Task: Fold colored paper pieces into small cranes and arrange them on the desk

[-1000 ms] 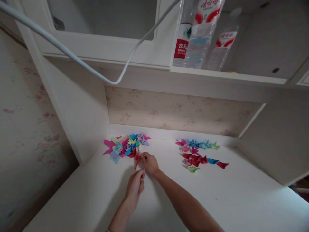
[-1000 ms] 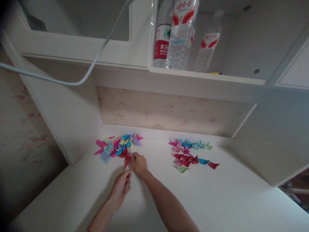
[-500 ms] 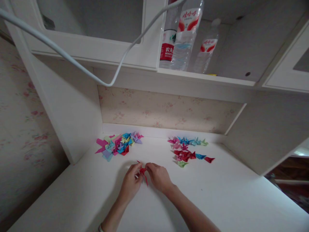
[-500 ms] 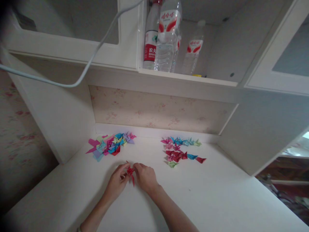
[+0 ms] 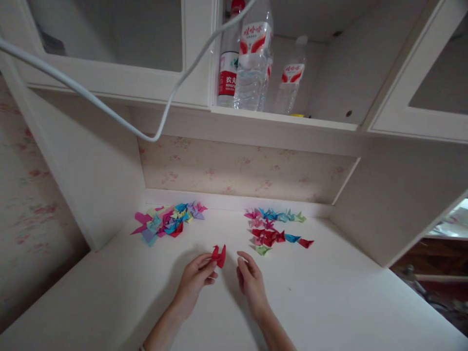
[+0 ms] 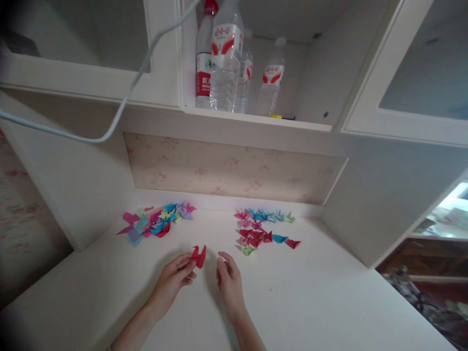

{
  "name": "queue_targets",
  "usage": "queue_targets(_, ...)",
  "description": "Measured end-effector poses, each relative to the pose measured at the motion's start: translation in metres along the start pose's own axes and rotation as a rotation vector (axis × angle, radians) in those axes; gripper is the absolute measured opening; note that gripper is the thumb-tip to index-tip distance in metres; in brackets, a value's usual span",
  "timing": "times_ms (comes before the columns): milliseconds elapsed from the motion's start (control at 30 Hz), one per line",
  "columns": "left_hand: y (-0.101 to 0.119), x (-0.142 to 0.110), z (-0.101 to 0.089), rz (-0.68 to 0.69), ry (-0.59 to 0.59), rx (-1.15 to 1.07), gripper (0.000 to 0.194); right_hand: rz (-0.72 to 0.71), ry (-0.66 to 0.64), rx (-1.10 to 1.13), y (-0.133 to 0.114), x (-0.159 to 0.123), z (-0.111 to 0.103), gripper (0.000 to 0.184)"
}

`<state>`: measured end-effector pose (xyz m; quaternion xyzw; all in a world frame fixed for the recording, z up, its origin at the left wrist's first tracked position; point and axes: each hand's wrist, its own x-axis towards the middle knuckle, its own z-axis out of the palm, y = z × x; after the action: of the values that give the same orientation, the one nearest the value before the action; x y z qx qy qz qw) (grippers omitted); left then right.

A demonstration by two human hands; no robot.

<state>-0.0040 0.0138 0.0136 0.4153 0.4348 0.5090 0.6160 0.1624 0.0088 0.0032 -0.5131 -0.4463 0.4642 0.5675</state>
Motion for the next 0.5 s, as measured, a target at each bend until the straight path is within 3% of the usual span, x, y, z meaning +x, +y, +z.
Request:
queue_targets(67, -0.002, -0.002, 0.006, -0.015, -0.033, -0.018, 0.039, 0.106, -0.034, 0.165, 0.009, -0.001, -0.003, 0.053)
queue_targets(167, -0.004, -0.003, 0.009, -0.020, -0.045, -0.016, 0.040, 0.121, -0.108, 0.246, 0.012, -0.003, -0.001, 0.056)
queue_targets(400, -0.010, 0.001, 0.005, -0.015, -0.035, 0.080, 0.042, 0.030, -0.370, 0.131, 0.005, -0.005, 0.009, 0.049)
queue_targets(500, -0.013, 0.003, 0.007, 0.008, -0.024, 0.105, 0.042, -0.003, -0.412, 0.120, 0.003, -0.006, 0.008, 0.044)
